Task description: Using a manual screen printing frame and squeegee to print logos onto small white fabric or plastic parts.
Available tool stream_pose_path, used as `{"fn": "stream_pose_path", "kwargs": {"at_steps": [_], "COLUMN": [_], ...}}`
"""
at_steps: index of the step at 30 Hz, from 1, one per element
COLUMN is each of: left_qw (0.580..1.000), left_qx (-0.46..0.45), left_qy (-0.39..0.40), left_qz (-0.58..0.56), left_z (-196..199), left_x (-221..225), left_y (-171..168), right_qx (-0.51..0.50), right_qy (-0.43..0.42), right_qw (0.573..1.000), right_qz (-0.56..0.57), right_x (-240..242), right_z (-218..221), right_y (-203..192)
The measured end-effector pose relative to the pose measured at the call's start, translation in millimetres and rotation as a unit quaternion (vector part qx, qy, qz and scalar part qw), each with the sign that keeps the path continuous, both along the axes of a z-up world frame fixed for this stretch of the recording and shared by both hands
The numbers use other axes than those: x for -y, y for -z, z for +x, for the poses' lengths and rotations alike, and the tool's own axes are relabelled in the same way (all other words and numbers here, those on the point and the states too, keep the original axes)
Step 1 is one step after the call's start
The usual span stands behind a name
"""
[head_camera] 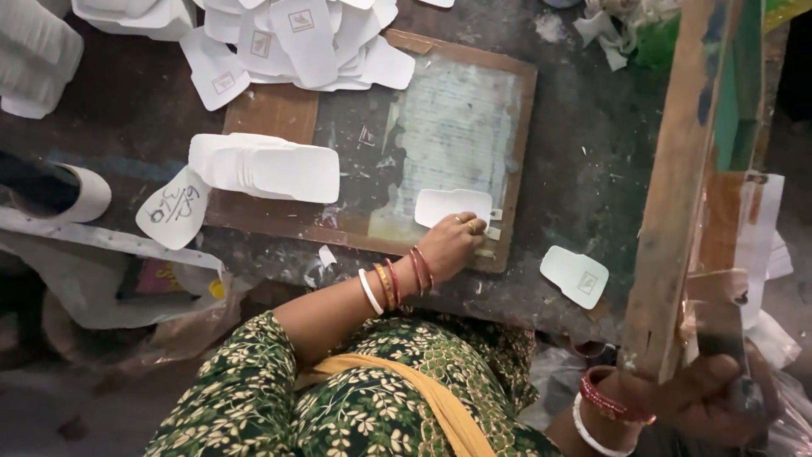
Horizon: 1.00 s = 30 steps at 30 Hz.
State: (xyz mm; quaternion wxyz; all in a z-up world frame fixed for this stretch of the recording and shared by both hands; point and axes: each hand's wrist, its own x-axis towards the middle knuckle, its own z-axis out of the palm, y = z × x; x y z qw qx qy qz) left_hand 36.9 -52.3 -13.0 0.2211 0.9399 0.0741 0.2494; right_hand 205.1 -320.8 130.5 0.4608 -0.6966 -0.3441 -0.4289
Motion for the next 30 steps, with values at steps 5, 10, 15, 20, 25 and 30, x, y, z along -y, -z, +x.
{"fn": "stream_pose_path", "kwargs": {"at_steps": [5,10,15,20,25,30], "left_qw": [0.999,0.975,0.838,0.915,0.921,0.924], "left_qx": [-0.046,0.041,-0.026,-0.242,-0.314,-0.307], "left_qy": [0.023,0.119,0.021,-0.156,-0.154,-0.149], "left_qz": [-0.016,-0.183,-0.544,-0.282,-0.173,-0.172], "left_z": [-7,-51,-95,-104,-96,-99], "left_x": [6,28,18,12,8,4], "left_y": [1,-28,-40,-13,-11,-14], "right_qx": [0.010,-0.175,-0.095,-0.157,-0.156,-0.216], "right_qy": [-0.034,-0.176,-0.273,-0.280,-0.335,-0.316], "right_qw": [0.999,0.968,0.925,0.802,0.811,0.797], "right_qz": [0.024,0.028,-0.247,-0.503,-0.453,-0.467], "right_x": [-25,-39,-111,-176,-204,-149], "right_z": [-12,-44,-82,-36,-25,-81], "right_y": [-8,27,5,44,61,66]}}
